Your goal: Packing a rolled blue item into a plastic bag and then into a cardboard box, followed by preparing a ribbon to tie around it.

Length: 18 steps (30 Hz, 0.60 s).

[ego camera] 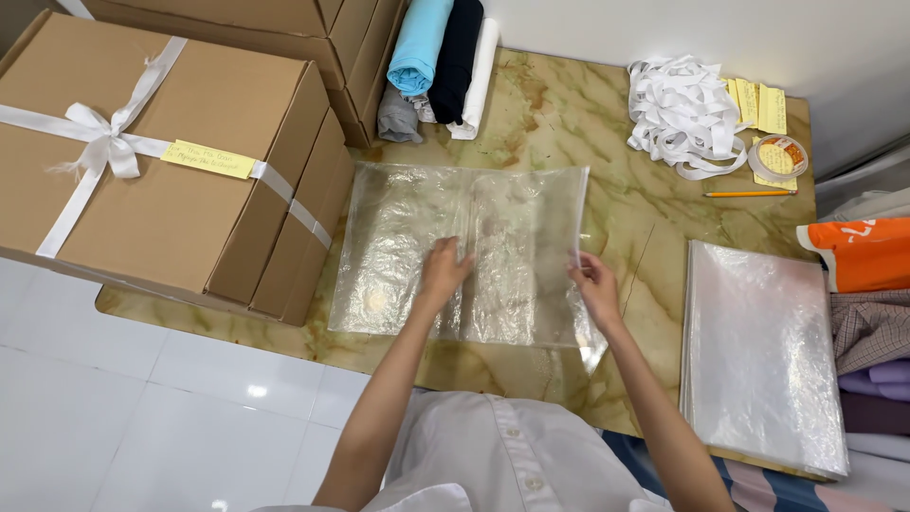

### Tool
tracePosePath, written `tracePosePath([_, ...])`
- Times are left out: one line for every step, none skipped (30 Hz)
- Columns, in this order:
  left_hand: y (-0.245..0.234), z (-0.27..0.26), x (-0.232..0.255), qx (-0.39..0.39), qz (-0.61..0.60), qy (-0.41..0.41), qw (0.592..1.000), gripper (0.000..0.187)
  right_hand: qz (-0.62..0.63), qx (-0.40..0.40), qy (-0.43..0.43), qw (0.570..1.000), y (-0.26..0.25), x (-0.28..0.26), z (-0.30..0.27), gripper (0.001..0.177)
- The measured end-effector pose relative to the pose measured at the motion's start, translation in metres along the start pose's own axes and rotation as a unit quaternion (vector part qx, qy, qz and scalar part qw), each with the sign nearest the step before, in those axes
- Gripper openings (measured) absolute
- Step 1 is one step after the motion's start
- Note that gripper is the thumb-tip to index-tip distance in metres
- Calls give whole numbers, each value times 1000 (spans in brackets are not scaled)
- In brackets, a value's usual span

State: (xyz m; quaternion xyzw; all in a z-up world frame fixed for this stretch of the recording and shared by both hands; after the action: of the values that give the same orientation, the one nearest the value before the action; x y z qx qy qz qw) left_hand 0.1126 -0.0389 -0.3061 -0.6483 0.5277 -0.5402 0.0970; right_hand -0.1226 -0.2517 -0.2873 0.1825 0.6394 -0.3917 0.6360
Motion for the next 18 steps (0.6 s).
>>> tracePosePath([7,-5,20,0,0,0,1000,59,0,-1,0,1000,7,-9,3,37])
tracePosePath([11,-12,43,-19,-119,31,992,52,-4,-31,-27,999,19,-22,6,38])
tracePosePath([15,-20,64,-38,-237,61,969,47,-7,-62,-53,997,31,-35,7,39])
tracePosePath([14,-26,78,-37,-237,61,969,47,-6,-63,-54,997,38,-45,6,39])
tracePosePath([14,-32,91,-44,-261,54,963,39,-5,-95,-61,994,50,-57,5,41])
tracePosePath([14,-37,105,-51,-285,47,956,33,-4,-128,-70,989,61,-69,5,42])
tracePosePath([13,-37,102,-49,-286,48,956,33,-4,-128,-72,989,58,-87,6,42])
tracePosePath([11,-39,103,-34,-266,66,961,22,18,-159,-55,986,61,-102,5,41])
tracePosePath([9,-41,103,-20,-245,84,966,14,39,-190,-39,980,63,-117,3,41])
tracePosePath([3,-49,105,-18,-246,85,965,14,39,-190,-41,980,63,-123,11,41])
tracePosePath([0,-56,108,-38,-260,88,961,11,46,-171,-23,984,60,-126,19,49])
tracePosePath([-2,-64,112,-60,-273,92,956,12,53,-149,-5,987,56,-129,27,60])
tracePosePath([1,-64,114,-60,-273,94,956,12,54,-148,-7,987,59,-127,35,60])
tracePosePath([2,-68,121,-48,-251,131,958,10,63,-128,-39,989,59,-129,45,62])
tracePosePath([3,-71,127,-35,-229,168,958,9,73,-107,-72,989,60,-132,54,65])
tracePosePath([3,-74,133,-35,-229,169,958,9,73,-106,-73,989,64,-128,58,65])
tracePosePath([3,-79,141,-41,-227,189,954,7,47,-98,-104,989,67,-128,63,44])
tracePosePath([3,-84,149,-46,-226,209,950,6,21,-92,-135,986,71,-129,67,28])
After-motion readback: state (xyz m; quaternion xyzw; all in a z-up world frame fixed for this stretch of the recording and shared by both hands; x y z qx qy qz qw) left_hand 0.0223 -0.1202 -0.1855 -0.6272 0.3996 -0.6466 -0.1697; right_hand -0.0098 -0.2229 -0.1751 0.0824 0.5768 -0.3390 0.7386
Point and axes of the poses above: each hand's wrist, its own z-axis towards the middle knuckle, its own y-axis out of the palm, x = y × z, the point moved 8 cm from there along z, towards the middle knuckle, and after that the axes turned 15 degrees about -y, right-handed, at the moved point
